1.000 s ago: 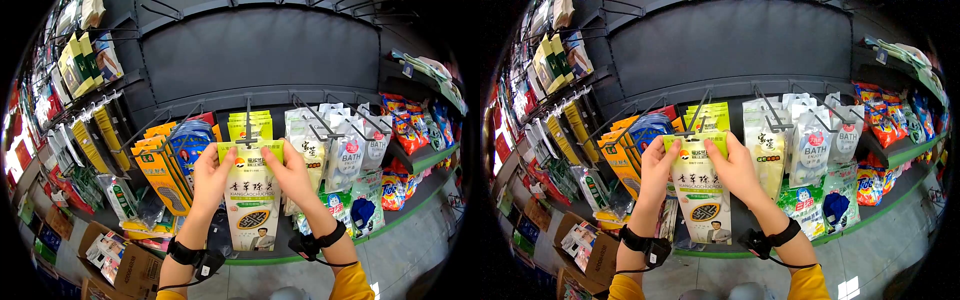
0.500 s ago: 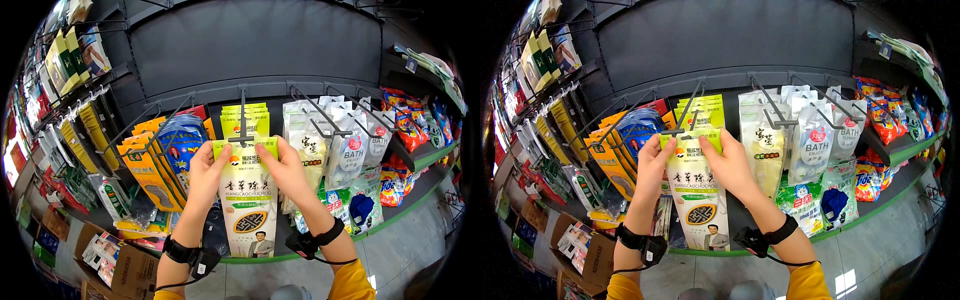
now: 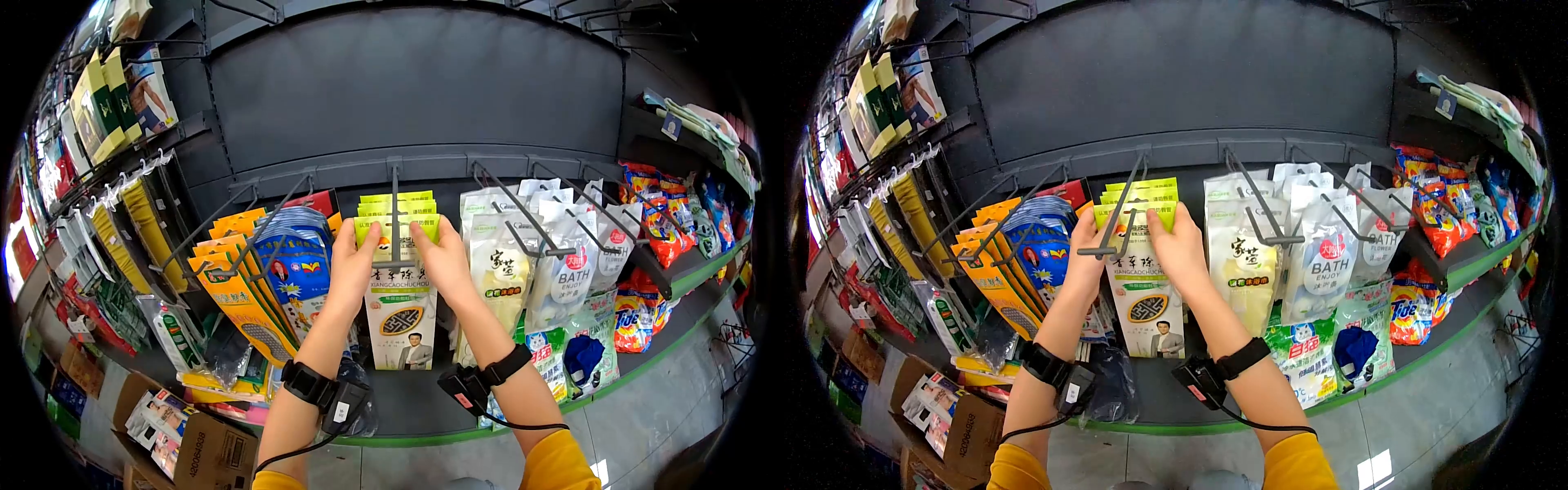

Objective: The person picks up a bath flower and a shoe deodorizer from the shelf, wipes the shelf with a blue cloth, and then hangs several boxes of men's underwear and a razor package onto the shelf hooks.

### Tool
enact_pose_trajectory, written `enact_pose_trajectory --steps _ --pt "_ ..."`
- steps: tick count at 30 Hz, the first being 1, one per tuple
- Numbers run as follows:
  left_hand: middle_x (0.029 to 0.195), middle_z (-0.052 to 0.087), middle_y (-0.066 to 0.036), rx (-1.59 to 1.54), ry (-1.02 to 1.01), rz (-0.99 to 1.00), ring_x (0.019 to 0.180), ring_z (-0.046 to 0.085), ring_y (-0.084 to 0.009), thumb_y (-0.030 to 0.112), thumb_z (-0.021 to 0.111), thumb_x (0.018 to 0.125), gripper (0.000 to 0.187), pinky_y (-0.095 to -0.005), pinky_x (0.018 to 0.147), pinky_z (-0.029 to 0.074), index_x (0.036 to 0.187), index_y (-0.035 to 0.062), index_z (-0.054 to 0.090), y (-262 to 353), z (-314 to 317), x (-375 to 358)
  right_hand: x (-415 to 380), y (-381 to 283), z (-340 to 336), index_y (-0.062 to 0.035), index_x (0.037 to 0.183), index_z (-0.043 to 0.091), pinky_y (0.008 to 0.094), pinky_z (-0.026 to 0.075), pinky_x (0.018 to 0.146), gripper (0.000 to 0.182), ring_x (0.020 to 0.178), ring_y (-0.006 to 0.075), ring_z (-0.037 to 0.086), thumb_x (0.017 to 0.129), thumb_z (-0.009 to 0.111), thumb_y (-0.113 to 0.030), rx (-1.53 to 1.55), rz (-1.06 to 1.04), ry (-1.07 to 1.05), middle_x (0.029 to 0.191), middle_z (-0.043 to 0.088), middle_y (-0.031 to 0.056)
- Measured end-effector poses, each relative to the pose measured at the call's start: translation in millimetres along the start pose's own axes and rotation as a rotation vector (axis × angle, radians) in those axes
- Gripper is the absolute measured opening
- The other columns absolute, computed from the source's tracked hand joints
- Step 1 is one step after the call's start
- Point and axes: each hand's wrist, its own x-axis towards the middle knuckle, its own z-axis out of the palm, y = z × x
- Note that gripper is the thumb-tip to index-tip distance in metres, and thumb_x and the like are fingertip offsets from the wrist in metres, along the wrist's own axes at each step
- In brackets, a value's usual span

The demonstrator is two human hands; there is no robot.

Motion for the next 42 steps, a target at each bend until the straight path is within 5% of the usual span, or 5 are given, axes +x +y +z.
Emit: enact_pose_trajectory --steps 17,20,23,32,42 --pt "0.116 0.044 -0.02 0.412 0.231 0.262 0.108 0.044 -0.0293 0.023 0.052 0.085 0.055 -0.0339 0.093 0.032 0.125 -0.006 0.027 -42.8 -17.5 -71.9 -66.4 14.1 -7.7 0.0041 0.124 0.03 0.0337 0.036 0.089 0.051 0.106 0.024 0.044 0.083 0.055 -0.012 -0.061 -0.34 0.108 0.112 0.047 0.0178" --pt "0.108 0.05 -0.016 0.638 0.078 0.282 0.101 0.05 -0.0253 0.012 0.055 0.083 0.038 -0.0321 0.087 0.038 0.115 -0.0028 0.042 -50.2 -42.7 -164.1 -126.0 27.2 -13.3 0.0021 0.102 0.048 0.0259 0.041 0.067 0.022 0.074 0.0151 0.05 0.083 0.053 -0.007 -0.063 -0.33 0.094 0.086 0.052 0.0095" --pt "0.09 0.056 -0.013 0.704 -0.071 0.044 0.084 0.055 -0.023 0.011 0.058 0.08 0.021 -0.03 0.073 0.044 0.096 -0.0016 0.053 -104.9 -93.0 -230.5 -165.3 47.8 5.2 0.0011 0.068 0.056 0.0265 0.037 0.046 0.02 0.047 0.0141 0.047 0.084 0.052 -0.01 -0.12 -0.166 -0.196 0.054 0.047 0.0079" --pt "0.09 0.061 -0.015 0.911 0.298 -0.392 0.085 0.058 -0.0222 0.029 0.073 0.064 0.049 -0.0315 0.073 0.046 0.096 -0.0042 0.055 -251.9 -261.2 -312.9 -223.4 134.2 121.7 -0.0042 0.064 0.058 0.0431 0.045 0.056 0.037 0.06 0.0354 0.056 0.085 0.045 -0.032 -0.416 0.016 -0.732 0.061 0.056 0.0178" --pt "0.119 0.037 -0.029 0.949 0.194 -0.915 0.115 0.033 -0.0378 0.072 0.064 0.046 0.114 -0.0407 0.097 0.025 0.116 -0.0114 0.031 -255.0 -270.7 -309.1 -269.5 217.9 196.9 0.0002 0.099 0.057 0.0345 0.047 0.065 0.029 0.072 0.0279 0.061 0.08 0.054 -0.022 -0.372 0.264 -0.853 0.079 0.063 0.0142"
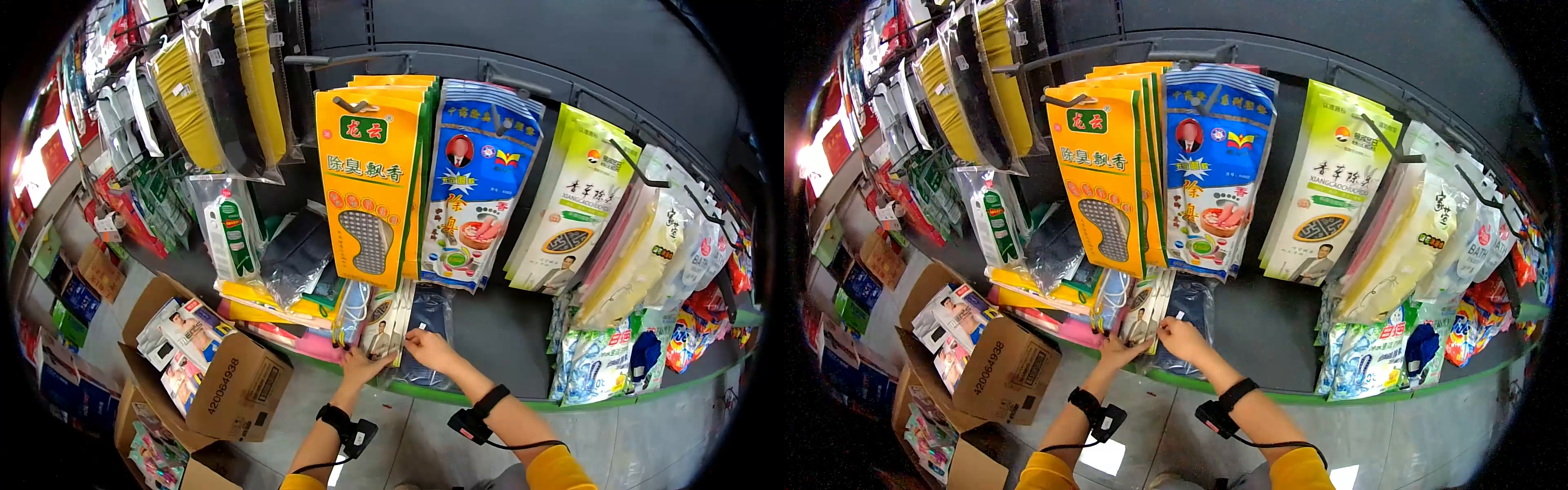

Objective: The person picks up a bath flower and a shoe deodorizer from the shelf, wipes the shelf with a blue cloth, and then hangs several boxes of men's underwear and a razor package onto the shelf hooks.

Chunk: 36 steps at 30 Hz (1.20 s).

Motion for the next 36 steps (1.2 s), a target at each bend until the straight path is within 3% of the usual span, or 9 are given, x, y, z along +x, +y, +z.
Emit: enact_pose_trajectory --steps 5,7,11,14,18,19,23,31,36 --pt "0.118 0.039 -0.028 0.141 -0.043 -0.029 0.114 0.033 -0.0381 0.075 0.06 0.047 0.113 -0.0413 0.097 0.025 0.115 -0.0116 0.036 8.0 -6.2 -3.1 18.4 14.5 18.8 0.0053 0.11 0.049 0.0305 0.047 0.049 0.036 0.06 0.0201 0.061 0.082 0.053 -0.018 0.069 0.103 -0.105 0.072 0.062 0.0126" --pt "0.117 0.041 -0.027 0.14 -0.03 -0.005 0.113 0.035 -0.0377 0.074 0.059 0.049 0.108 -0.0407 0.096 0.026 0.112 -0.0112 0.04 1.7 -1.3 -3.6 15.6 -6.4 12.0 0.0091 0.113 0.045 0.0271 0.043 0.038 0.04 0.048 0.0159 0.057 0.083 0.052 -0.016 0.35 0.325 -0.173 0.064 0.06 0.0119" --pt "0.108 0.049 -0.024 0.114 0.049 0.178 0.105 0.043 -0.0368 0.068 0.059 0.057 0.09 -0.0392 0.091 0.033 0.102 -0.0096 0.049 -11.1 0.0 0.1 24.5 -9.7 22.1 0.0125 0.116 0.04 0.0275 0.042 0.033 0.045 0.039 0.0175 0.053 0.08 0.051 -0.012 0.418 0.231 -0.012 0.058 0.058 0.0128" --pt "0.1 0.054 -0.024 0.095 0.064 0.202 0.098 0.048 -0.0368 0.061 0.06 0.061 0.078 -0.0398 0.084 0.04 0.095 -0.0088 0.051 -1.4 -10.1 -9.9 27.3 -19.3 23.2 0.0131 0.117 0.039 0.0275 0.043 0.034 0.046 0.04 0.0182 0.055 0.079 0.05 -0.01 0.377 0.296 -0.085 0.059 0.058 0.013" --pt "0.085 0.06 -0.021 0.244 0.088 0.225 0.084 0.057 -0.0345 0.052 0.057 0.068 0.061 -0.0411 0.072 0.046 0.09 -0.0049 0.051 6.3 -19.1 -21.8 24.5 -30.8 25.8 0.0133 0.095 0.054 0.028 0.044 0.034 0.037 0.04 0.0188 0.056 0.082 0.055 -0.021 0.425 0.345 -0.145 0.056 0.057 0.0128" --pt "0.085 0.06 -0.021 0.25 0.087 0.22 0.084 0.057 -0.0345 0.052 0.057 0.068 0.061 -0.0411 0.072 0.046 0.09 -0.0049 0.051 7.3 -22.3 -25.5 25.9 -27.9 30.1 0.0105 0.079 0.057 0.0279 0.043 0.033 0.037 0.04 0.0181 0.056 0.081 0.057 -0.027 0.42 0.351 -0.155 0.055 0.057 0.0119" --pt "0.082 0.061 -0.02 0.507 -0.041 0.334 0.081 0.059 -0.0331 0.054 0.05 0.071 0.058 -0.0411 0.068 0.048 0.089 -0.0021 0.051 5.7 -33.3 -40.8 23.6 -19.1 39.8 0.007 0.067 0.055 0.027 0.04 0.031 0.03 0.038 0.0169 0.055 0.081 0.055 -0.02 0.4 0.306 -0.095 0.054 0.057 0.0114" --pt "0.09 0.06 -0.019 0.422 -0.339 0.297 0.085 0.058 -0.0342 0.067 0.049 0.067 0.077 -0.0413 0.071 0.047 0.097 -0.0034 0.052 12.8 -66.0 -57.1 8.7 -27.3 20.1 0.0085 0.067 0.055 0.0283 0.044 0.034 0.028 0.041 0.0191 0.057 0.081 0.054 -0.016 0.368 0.312 -0.287 0.056 0.058 0.0137" --pt "0.088 0.059 -0.016 0.373 -0.113 0.424 0.08 0.059 -0.0342 0.061 0.059 0.065 0.069 -0.0405 0.07 0.048 0.094 -0.001 0.052 -4.5 -32.4 -61.7 -5.7 -21.2 23.7 0.0081 0.07 0.055 0.0301 0.045 0.035 0.03 0.042 0.0215 0.058 0.082 0.053 -0.019 0.319 0.315 -0.288 0.058 0.058 0.014"
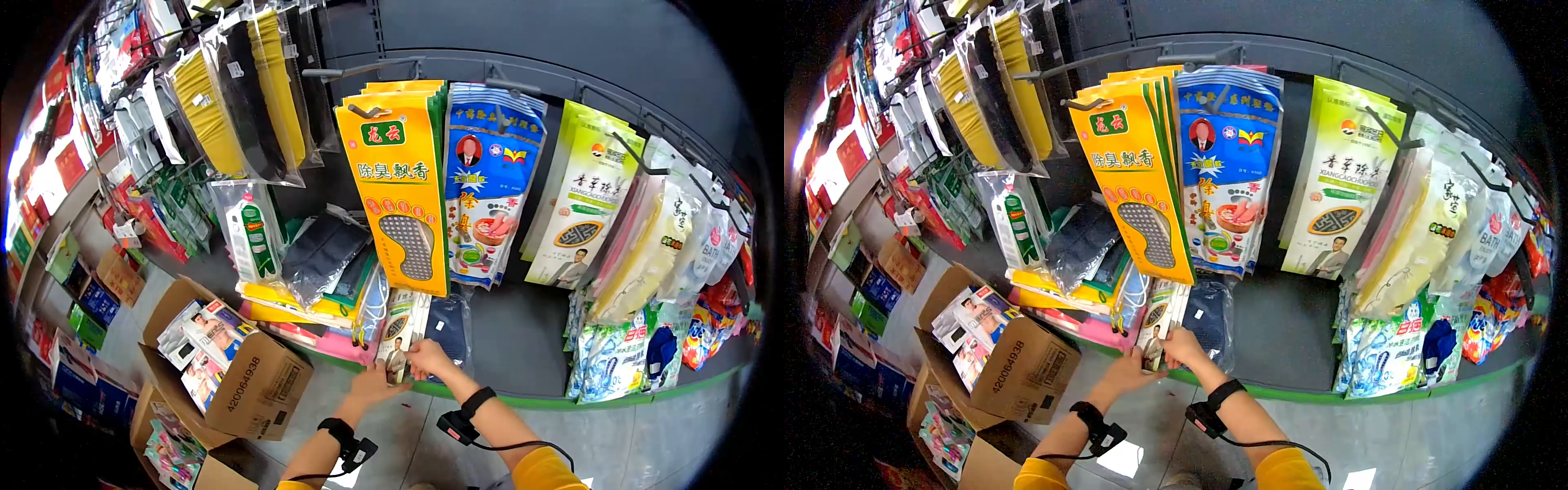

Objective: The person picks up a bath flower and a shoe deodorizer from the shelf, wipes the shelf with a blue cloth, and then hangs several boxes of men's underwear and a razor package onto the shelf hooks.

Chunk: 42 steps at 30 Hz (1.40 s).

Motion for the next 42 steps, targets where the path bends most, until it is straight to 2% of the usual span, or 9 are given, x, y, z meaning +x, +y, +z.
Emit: enact_pose_trajectory --steps 11,17,20,25,29,35,38,39,42 --pt "0.073 0.057 -0.011 0.269 0.17 0.352 0.067 0.059 -0.0279 0.027 0.059 0.073 0.024 -0.0379 0.057 0.048 0.082 0.0056 0.053 19.9 -33.1 -5.4 -14.5 -7.0 -19.4 0.0089 0.095 0.05 0.0337 0.05 0.041 0.042 0.054 0.0249 0.061 0.084 0.049 -0.032 -0.049 0.15 -0.122 0.069 0.059 0.0159" --pt "0.072 0.057 -0.01 0.232 -0.016 0.682 0.062 0.059 -0.0277 0.029 0.058 0.074 0.028 -0.036 0.053 0.048 0.079 0.0033 0.05 60.7 -38.0 -54.1 7.0 18.6 -35.2 0.0109 0.123 0.026 0.0347 0.052 0.051 0.071 0.067 0.0232 0.062 0.079 0.057 -0.036 -0.101 0.053 0.286 0.084 0.061 0.0173" --pt "0.068 0.058 -0.012 0.273 -0.097 0.877 0.061 0.06 -0.0263 0.029 0.055 0.074 0.028 -0.0351 0.052 0.049 0.077 0.0017 0.051 67.5 -24.7 -69.8 -5.5 16.6 -41.1 0.0154 0.12 0.028 0.0315 0.049 0.048 0.075 0.063 0.0225 0.062 0.077 0.058 -0.037 -0.007 0.045 0.126 0.082 0.061 0.0186" --pt "0.072 0.057 -0.01 0.295 -0.173 1.021 0.061 0.059 -0.0269 0.034 0.055 0.077 0.032 -0.035 0.053 0.049 0.076 0.0023 0.051 69.2 3.4 -79.4 -13.5 17.9 -28.7 0.0064 0.085 0.06 0.0353 0.048 0.058 0.027 0.072 0.026 0.063 0.072 0.056 -0.017 -0.294 0.01 0.079 0.085 0.061 0.0218" --pt "0.073 0.058 -0.011 0.288 -0.239 0.992 0.064 0.059 -0.0258 0.038 0.052 0.08 0.037 -0.0339 0.055 0.049 0.076 0.0014 0.053 92.9 -28.6 -87.1 -26.6 25.0 -35.1 0.0037 0.084 0.06 0.0363 0.047 0.068 0.025 0.077 0.0326 0.061 0.067 0.058 -0.015 -0.486 -0.128 0.238 0.082 0.061 0.022" --pt "0.084 0.056 -0.007 -0.448 0.587 0.187 0.07 0.055 -0.0155 0.017 0.059 0.08 0.024 -0.0251 0.062 0.044 0.096 0.0006 0.051 79.3 -71.5 -19.6 -92.1 5.1 -81.9 0.0052 0.102 0.048 0.042 0.044 0.077 0.035 0.091 0.0379 0.055 0.071 0.052 -0.01 -0.641 -0.229 0.189 0.096 0.057 0.0259" --pt "0.09 0.056 -0.007 -0.272 0.876 0.44 0.074 0.053 -0.0106 0.013 0.058 0.082 0.024 -0.0218 0.064 0.042 0.099 0.0 0.048 94.4 -79.6 5.2 -141.5 -2.2 -108.0 0.005 0.103 0.046 0.042 0.044 0.076 0.034 0.091 0.038 0.055 0.072 0.052 -0.008 -0.586 -0.331 0.186 0.097 0.057 0.0253" --pt "0.086 0.056 -0.003 -0.795 0.53 0.427 0.074 0.051 -0.0061 0.01 0.055 0.084 0.016 -0.0199 0.064 0.041 0.095 0.0004 0.049 111.1 -86.8 2.6 -163.3 -14.0 -117.3 0.005 0.103 0.046 0.0409 0.045 0.076 0.033 0.091 0.0367 0.056 0.073 0.053 -0.009 -0.519 -0.325 0.15 0.097 0.057 0.0247" --pt "0.086 0.057 -0.003 -0.939 0.263 0.432 0.078 0.051 -0.0096 0.013 0.056 0.083 0.019 -0.0235 0.071 0.041 0.095 -0.0003 0.051 159.8 -108.3 -2.1 -205.4 -22.7 -145.7 0.0047 0.102 0.047 0.036 0.047 0.075 0.033 0.088 0.0314 0.059 0.075 0.057 -0.012 -0.353 -0.366 0.145 0.096 0.059 0.021"
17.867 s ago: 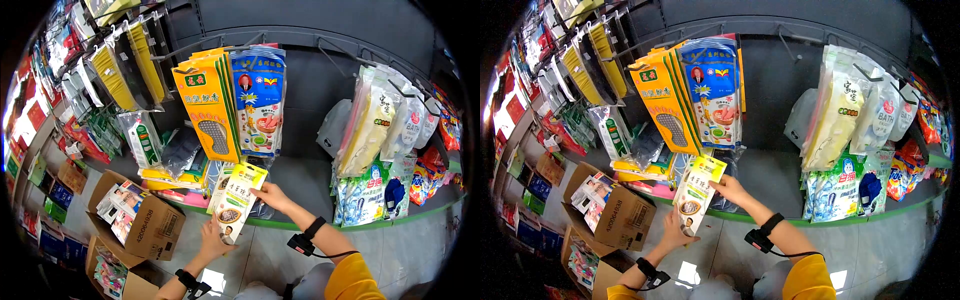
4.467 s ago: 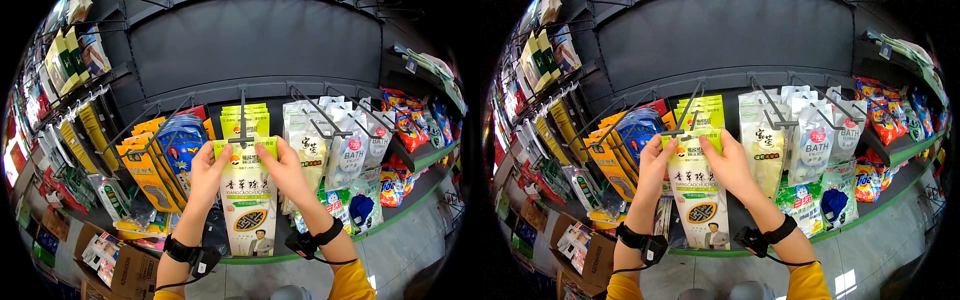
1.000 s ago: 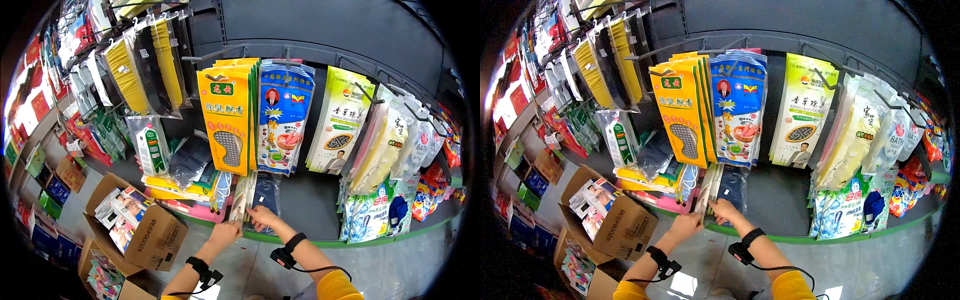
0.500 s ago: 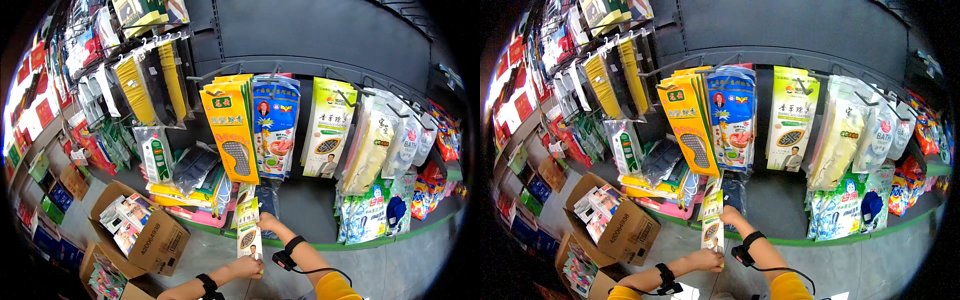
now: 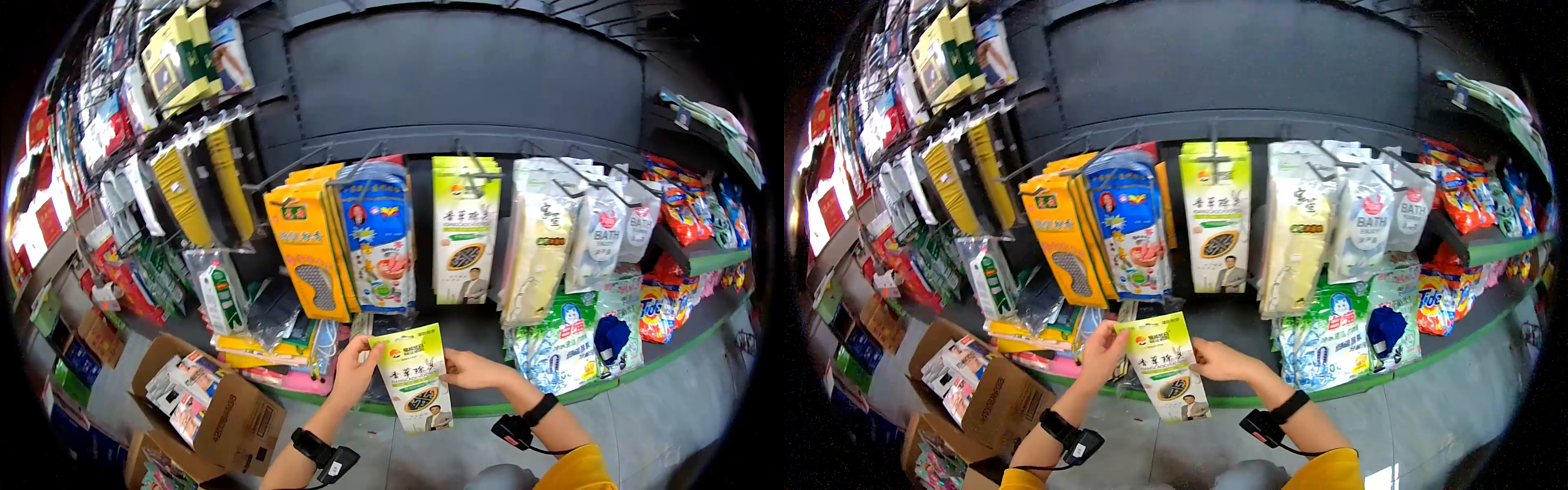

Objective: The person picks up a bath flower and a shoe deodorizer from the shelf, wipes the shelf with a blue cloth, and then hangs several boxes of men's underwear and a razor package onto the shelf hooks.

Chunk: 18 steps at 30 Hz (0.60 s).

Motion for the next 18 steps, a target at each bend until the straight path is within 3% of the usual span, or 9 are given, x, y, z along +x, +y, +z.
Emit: enact_pose_trajectory --steps 3,4,6,8,9,12,18 --pt "0.081 0.056 0.0 -0.167 0.028 0.074 0.075 0.049 -0.0053 0.01 0.055 0.085 0.012 -0.0194 0.068 0.039 0.089 -0.0001 0.052 68.8 35.3 14.3 -33.1 -25.6 -51.3 0.0024 0.114 0.043 0.0302 0.044 0.083 0.044 0.093 0.02 0.057 0.079 0.061 -0.018 0.143 -0.102 -0.037 0.104 0.057 0.014" --pt "0.081 0.055 0.0 -0.243 0.049 0.138 0.075 0.048 -0.0042 0.01 0.054 0.085 0.01 -0.0184 0.067 0.039 0.087 0.0002 0.052 87.8 45.9 20.5 -45.7 -45.1 -72.6 0.0022 0.113 0.045 0.0286 0.042 0.085 0.042 0.097 0.0166 0.054 0.08 0.061 -0.018 0.044 -0.092 0.055 0.106 0.056 0.0116" --pt "0.081 0.055 0.0 -0.278 0.043 0.168 0.074 0.048 -0.0041 0.009 0.054 0.085 0.009 -0.0181 0.067 0.038 0.086 0.0001 0.052 120.2 63.1 33.6 -56.7 -61.4 -100.2 0.0015 0.111 0.046 0.0272 0.042 0.083 0.037 0.097 0.0128 0.052 0.081 0.059 -0.014 0.347 -0.264 0.239 0.105 0.055 0.0077" --pt "0.081 0.055 0.0 -0.271 0.037 0.186 0.074 0.048 -0.0039 0.008 0.054 0.085 0.008 -0.018 0.067 0.038 0.086 0.0002 0.051 143.3 74.0 47.3 -54.0 -75.7 -114.3 0.0016 0.109 0.048 0.0231 0.044 0.074 0.035 0.087 0.0096 0.054 0.081 0.06 -0.016 0.587 -0.386 0.407 0.096 0.058 0.0056" --pt "0.081 0.055 0.0 -0.305 0.038 0.224 0.074 0.048 -0.0038 0.008 0.054 0.085 0.009 -0.0179 0.067 0.038 0.085 0.0001 0.051 151.3 79.1 52.8 -50.3 -81.3 -119.2 0.0016 0.106 0.051 0.0219 0.043 0.075 0.031 0.087 0.0079 0.053 0.082 0.059 -0.016 0.554 -0.412 0.472 0.095 0.059 0.0042" --pt "0.081 0.055 0.0 -0.301 0.078 0.243 0.074 0.048 -0.004 0.009 0.054 0.085 0.009 -0.0179 0.067 0.038 0.085 0.0001 0.051 176.8 89.0 64.9 -46.6 -108.9 -127.1 0.0018 0.103 0.054 0.0214 0.043 0.073 0.028 0.085 0.0066 0.052 0.082 0.059 -0.015 0.69 -0.443 0.565 0.094 0.059 0.0039" --pt "0.08 0.057 -0.002 -0.346 0.114 0.299 0.071 0.051 -0.0037 0.012 0.052 0.087 0.011 -0.0178 0.063 0.04 0.086 0.0008 0.051 198.6 96.7 117.4 -12.1 -125.9 -164.1 0.0023 0.098 0.055 0.0213 0.045 0.067 0.02 0.078 0.0069 0.054 0.083 0.055 -0.01 0.654 -0.486 0.655 0.09 0.061 0.005"
